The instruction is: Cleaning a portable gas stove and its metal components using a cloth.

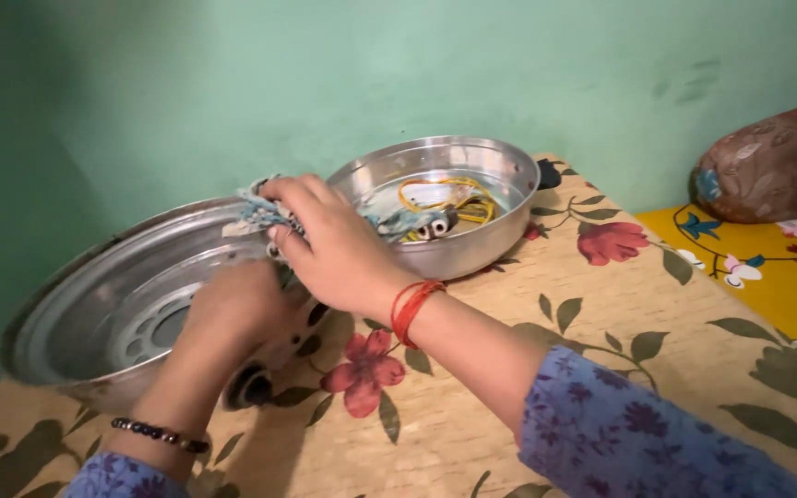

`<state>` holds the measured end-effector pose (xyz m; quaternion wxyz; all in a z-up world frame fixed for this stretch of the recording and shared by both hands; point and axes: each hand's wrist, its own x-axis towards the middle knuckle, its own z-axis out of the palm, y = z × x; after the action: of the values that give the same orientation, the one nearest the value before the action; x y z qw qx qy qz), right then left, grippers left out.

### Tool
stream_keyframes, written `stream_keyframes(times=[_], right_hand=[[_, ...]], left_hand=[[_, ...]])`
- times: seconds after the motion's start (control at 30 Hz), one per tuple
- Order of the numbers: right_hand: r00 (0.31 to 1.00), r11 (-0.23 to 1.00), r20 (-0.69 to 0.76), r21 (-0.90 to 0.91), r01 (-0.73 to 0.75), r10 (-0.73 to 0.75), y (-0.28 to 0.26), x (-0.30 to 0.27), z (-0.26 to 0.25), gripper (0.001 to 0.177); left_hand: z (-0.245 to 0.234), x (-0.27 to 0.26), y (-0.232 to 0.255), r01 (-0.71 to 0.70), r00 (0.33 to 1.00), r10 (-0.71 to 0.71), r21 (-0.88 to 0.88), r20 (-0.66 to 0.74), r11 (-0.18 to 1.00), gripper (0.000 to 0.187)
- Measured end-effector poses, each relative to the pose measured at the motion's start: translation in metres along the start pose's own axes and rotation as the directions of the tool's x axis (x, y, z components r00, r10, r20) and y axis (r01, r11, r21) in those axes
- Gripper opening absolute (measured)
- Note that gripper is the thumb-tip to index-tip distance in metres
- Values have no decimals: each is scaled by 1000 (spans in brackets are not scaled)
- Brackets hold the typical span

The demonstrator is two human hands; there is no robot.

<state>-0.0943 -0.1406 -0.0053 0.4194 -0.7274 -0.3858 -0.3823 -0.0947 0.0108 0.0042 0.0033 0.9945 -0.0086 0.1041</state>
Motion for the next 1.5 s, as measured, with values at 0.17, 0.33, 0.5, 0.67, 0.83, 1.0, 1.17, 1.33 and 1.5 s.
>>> stream_keyframes(times=[0.17, 0.33, 0.5, 0.67, 0.83, 1.0, 1.17, 1.33, 1.5], right_hand=[[999, 998, 18, 39, 45, -46, -3, 0, 34, 34], [998, 999, 23, -8, 52, -52, 0, 1, 51, 31], [992, 998, 112, 30, 52, -55, -5, 2, 57, 31], [957, 975, 236, 104, -196, 168, -36, 10, 48, 32], [914, 948, 260, -158, -278, 312, -38, 19, 57, 36], [844, 921, 368, -156, -358, 390, -29, 33, 77, 37], [841, 873, 247, -52, -485, 481, -14, 42, 95, 47], [829, 885, 330, -284, -369, 452, -21, 34, 78, 48], [842, 796, 122, -420, -436, 526, -16, 36, 64, 38]], left_hand=[[0, -12, -12, -50, 992, 54, -31, 119, 998, 33], [15, -8, -29, -131, 990, 133, -46, 44, 990, 29], [16, -20, -46, -242, 968, 247, -80, 54, 967, 25], [-7, -66, -56, -209, 964, 235, -193, 122, 959, 24], [-43, -117, -57, -169, 945, 224, -226, 241, 959, 30], [-43, -127, -86, -39, 866, 231, -401, 444, 915, 47], [-28, -115, -105, -125, 814, 412, -570, 409, 812, 54], [-24, -77, -118, -183, 715, 585, -706, 382, 684, 58], [-11, -16, -108, -113, 852, 222, -248, 474, 962, 79]])
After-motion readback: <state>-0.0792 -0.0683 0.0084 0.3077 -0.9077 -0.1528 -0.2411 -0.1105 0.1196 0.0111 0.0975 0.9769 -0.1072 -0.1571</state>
